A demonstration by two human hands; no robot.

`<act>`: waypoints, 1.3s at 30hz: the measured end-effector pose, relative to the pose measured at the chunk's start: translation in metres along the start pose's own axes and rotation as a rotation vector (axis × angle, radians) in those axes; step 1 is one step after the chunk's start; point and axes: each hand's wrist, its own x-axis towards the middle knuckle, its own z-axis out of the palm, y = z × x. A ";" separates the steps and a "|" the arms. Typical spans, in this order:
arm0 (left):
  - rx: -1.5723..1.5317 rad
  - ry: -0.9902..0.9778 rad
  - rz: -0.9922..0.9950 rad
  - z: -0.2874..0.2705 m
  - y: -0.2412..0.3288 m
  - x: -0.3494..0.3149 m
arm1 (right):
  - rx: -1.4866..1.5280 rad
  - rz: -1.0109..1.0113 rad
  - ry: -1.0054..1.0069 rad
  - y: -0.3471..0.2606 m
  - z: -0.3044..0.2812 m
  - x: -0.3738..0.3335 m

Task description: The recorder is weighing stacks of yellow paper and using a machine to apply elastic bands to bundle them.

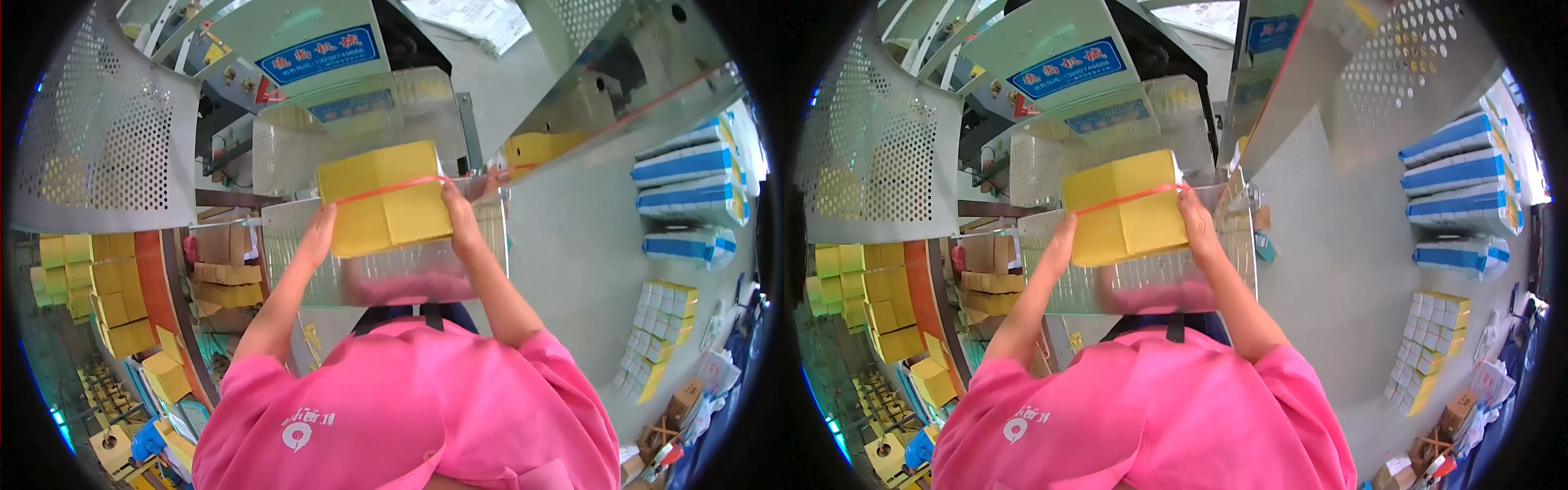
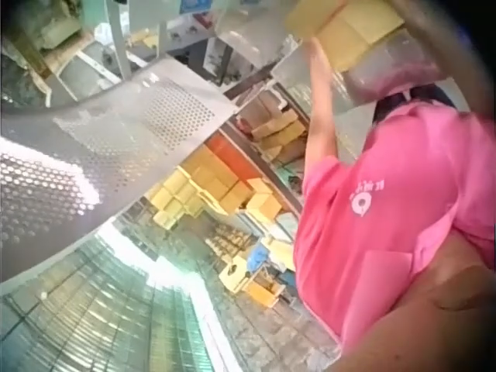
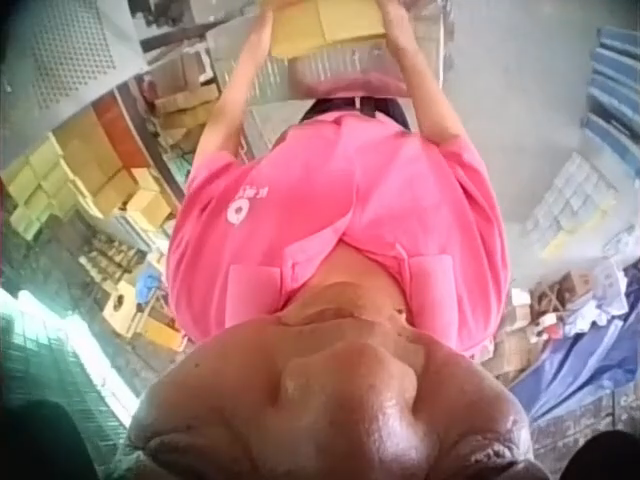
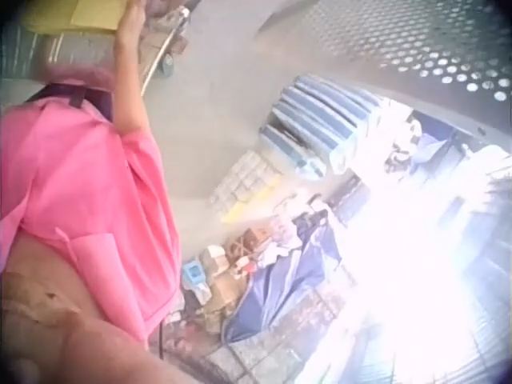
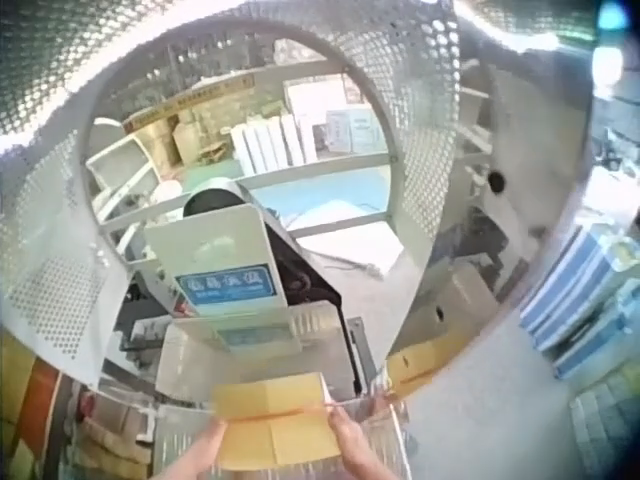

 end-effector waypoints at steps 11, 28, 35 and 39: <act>0.438 0.140 0.119 -0.025 -0.020 -0.068 | -0.962 -0.403 0.354 0.008 0.023 -0.083; -0.265 0.022 0.009 -0.048 -0.047 -0.075 | -0.122 -0.318 0.433 0.032 0.039 -0.065; -0.551 -0.068 -0.368 -0.062 -0.096 -0.032 | -0.532 -0.182 0.523 0.052 0.003 -0.040; -0.435 -0.097 -0.382 -0.040 -0.059 -0.033 | -0.681 -0.184 0.396 0.085 0.013 -0.006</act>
